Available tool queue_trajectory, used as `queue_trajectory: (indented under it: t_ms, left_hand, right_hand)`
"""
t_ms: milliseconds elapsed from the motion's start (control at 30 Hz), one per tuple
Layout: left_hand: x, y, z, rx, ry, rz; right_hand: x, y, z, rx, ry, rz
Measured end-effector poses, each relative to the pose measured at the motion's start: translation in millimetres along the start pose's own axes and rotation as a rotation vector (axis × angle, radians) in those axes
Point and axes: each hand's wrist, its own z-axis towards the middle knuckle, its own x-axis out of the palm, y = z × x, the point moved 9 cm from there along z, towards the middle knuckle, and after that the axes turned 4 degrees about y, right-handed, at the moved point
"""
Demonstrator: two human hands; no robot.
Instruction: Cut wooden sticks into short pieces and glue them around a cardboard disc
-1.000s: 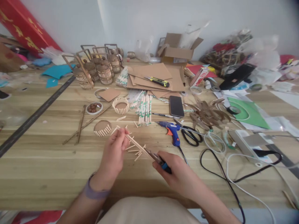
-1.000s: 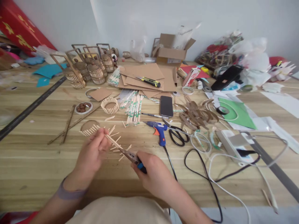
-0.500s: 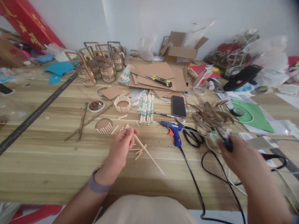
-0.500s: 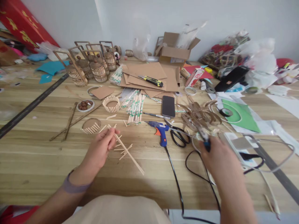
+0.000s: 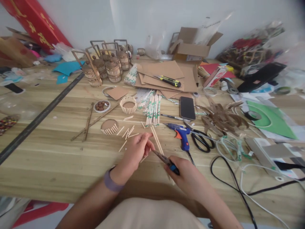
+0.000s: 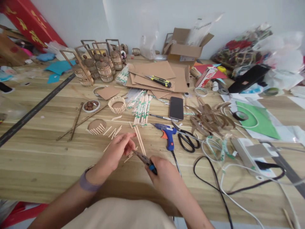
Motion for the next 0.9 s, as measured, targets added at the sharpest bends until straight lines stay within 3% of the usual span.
queue_trajectory:
  t_ms: [67, 167, 233, 367, 467, 633, 733, 900]
  left_hand:
    - [-2.3, 9.6, -6.9, -0.067, 0.026, -0.009]
    - [3.5, 34.0, -19.2, -0.213, 0.175, 0.044]
    - [3.4, 43.1, -23.8, -0.22, 0.232, 0.149]
    - [-7.9, 30.2, -23.1, -0.066, 0.164, 0.411]
    - [-7.5, 14.4, -25.6, -0.004, 0.141, 0.539]
    - [0.2, 10.4, -30.4, 0.021, 0.119, 0.499]
    - [2.3, 25.8, -30.4, -0.057, 0.122, 0.385]
    - [14.7, 42.0, -31.4, -0.165, 0.236, 0.149]
  right_hand:
    - [-5.1, -9.2, 3.8, 0.046, -0.046, 0.0]
    - [-8.6, -19.6, 12.3, 0.096, -0.089, -0.001]
    - [-9.6, -22.6, 18.2, 0.106, -0.109, -0.017]
    - [-13.3, -22.6, 24.4, 0.097, -0.163, -0.033]
    - [-20.9, -13.7, 22.2, 0.006, -0.24, 0.07]
    - [-28.3, 3.8, 13.1, -0.099, -0.276, 0.315]
    - [-27.6, 10.6, 10.8, -0.101, -0.265, 0.435]
    - [-28.0, 13.8, 13.1, -0.103, -0.283, 0.528]
